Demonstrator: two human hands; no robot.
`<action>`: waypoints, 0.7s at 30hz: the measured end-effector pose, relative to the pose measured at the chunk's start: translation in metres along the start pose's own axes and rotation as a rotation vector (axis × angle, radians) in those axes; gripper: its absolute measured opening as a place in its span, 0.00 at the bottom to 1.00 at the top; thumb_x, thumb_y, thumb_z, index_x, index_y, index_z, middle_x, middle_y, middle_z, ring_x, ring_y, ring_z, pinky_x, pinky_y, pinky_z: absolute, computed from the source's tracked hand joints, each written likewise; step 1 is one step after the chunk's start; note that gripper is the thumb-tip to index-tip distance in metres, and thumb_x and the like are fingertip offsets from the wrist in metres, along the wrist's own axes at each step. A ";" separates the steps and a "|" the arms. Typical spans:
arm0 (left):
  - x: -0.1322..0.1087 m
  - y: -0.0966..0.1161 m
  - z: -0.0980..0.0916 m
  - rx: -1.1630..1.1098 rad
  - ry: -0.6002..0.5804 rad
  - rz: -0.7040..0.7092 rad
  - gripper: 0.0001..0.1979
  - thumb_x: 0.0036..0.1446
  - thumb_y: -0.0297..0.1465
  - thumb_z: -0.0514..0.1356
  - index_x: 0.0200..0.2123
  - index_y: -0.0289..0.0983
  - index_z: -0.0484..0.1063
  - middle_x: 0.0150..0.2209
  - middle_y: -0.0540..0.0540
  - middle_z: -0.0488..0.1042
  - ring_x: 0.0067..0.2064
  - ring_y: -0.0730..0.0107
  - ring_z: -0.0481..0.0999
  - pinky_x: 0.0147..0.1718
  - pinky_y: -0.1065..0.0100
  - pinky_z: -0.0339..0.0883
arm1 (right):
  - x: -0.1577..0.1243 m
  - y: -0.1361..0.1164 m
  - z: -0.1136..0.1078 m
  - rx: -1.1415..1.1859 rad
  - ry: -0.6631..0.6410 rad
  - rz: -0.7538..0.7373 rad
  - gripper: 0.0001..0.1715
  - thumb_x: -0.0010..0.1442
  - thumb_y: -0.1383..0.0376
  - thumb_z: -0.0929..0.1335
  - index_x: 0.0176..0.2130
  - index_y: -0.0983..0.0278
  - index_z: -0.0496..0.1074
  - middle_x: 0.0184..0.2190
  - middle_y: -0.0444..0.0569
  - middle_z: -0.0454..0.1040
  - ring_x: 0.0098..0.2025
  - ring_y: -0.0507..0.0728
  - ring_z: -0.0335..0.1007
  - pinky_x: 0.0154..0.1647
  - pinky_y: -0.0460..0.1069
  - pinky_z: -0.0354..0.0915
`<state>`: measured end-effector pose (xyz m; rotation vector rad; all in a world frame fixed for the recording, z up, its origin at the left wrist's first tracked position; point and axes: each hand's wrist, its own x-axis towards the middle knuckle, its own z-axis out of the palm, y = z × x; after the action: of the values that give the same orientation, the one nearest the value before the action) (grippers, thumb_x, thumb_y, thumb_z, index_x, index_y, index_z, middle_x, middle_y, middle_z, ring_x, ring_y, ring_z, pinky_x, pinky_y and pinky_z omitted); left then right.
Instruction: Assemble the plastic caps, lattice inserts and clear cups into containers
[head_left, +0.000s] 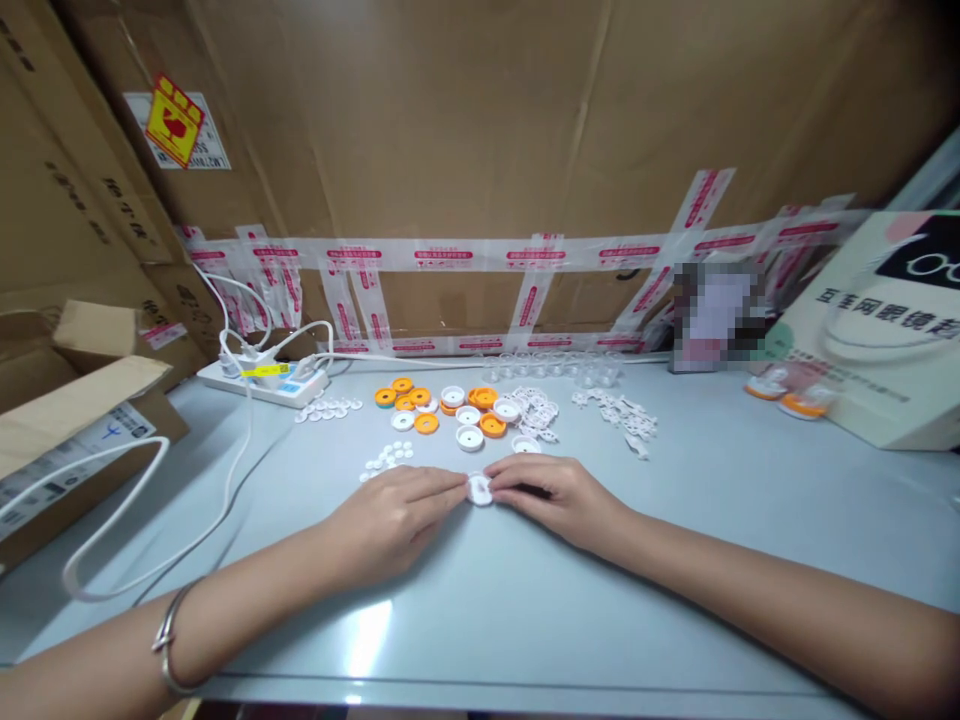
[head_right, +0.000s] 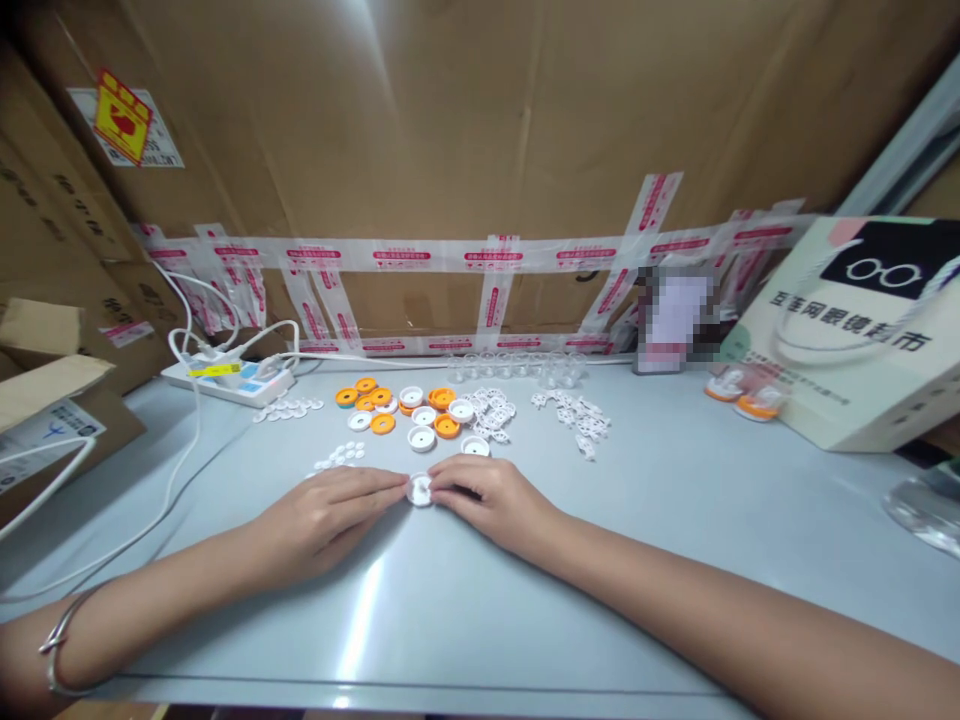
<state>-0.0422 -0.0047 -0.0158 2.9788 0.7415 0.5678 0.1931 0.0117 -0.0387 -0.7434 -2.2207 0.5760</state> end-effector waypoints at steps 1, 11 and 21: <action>0.000 -0.001 0.000 -0.001 -0.008 0.011 0.18 0.60 0.23 0.49 0.54 0.34 0.63 0.50 0.39 0.72 0.49 0.63 0.73 0.44 0.59 0.72 | 0.000 0.000 0.000 0.016 -0.004 0.007 0.09 0.59 0.68 0.65 0.38 0.63 0.75 0.38 0.50 0.78 0.40 0.53 0.74 0.43 0.48 0.70; 0.002 0.001 0.005 -0.191 0.022 -0.111 0.21 0.59 0.24 0.50 0.56 0.37 0.59 0.48 0.42 0.73 0.47 0.67 0.74 0.45 0.64 0.70 | 0.001 0.000 0.002 0.069 -0.007 0.132 0.09 0.58 0.66 0.66 0.39 0.62 0.75 0.34 0.47 0.78 0.37 0.52 0.73 0.40 0.46 0.68; 0.009 0.001 0.006 -0.279 -0.005 -0.200 0.20 0.60 0.24 0.50 0.55 0.40 0.62 0.44 0.44 0.74 0.43 0.68 0.74 0.42 0.67 0.69 | 0.000 0.002 0.002 0.036 -0.005 0.056 0.10 0.59 0.66 0.65 0.40 0.61 0.75 0.35 0.48 0.78 0.37 0.52 0.73 0.39 0.47 0.68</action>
<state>-0.0321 -0.0008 -0.0187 2.6147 0.8678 0.5961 0.1920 0.0125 -0.0416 -0.7887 -2.1947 0.6444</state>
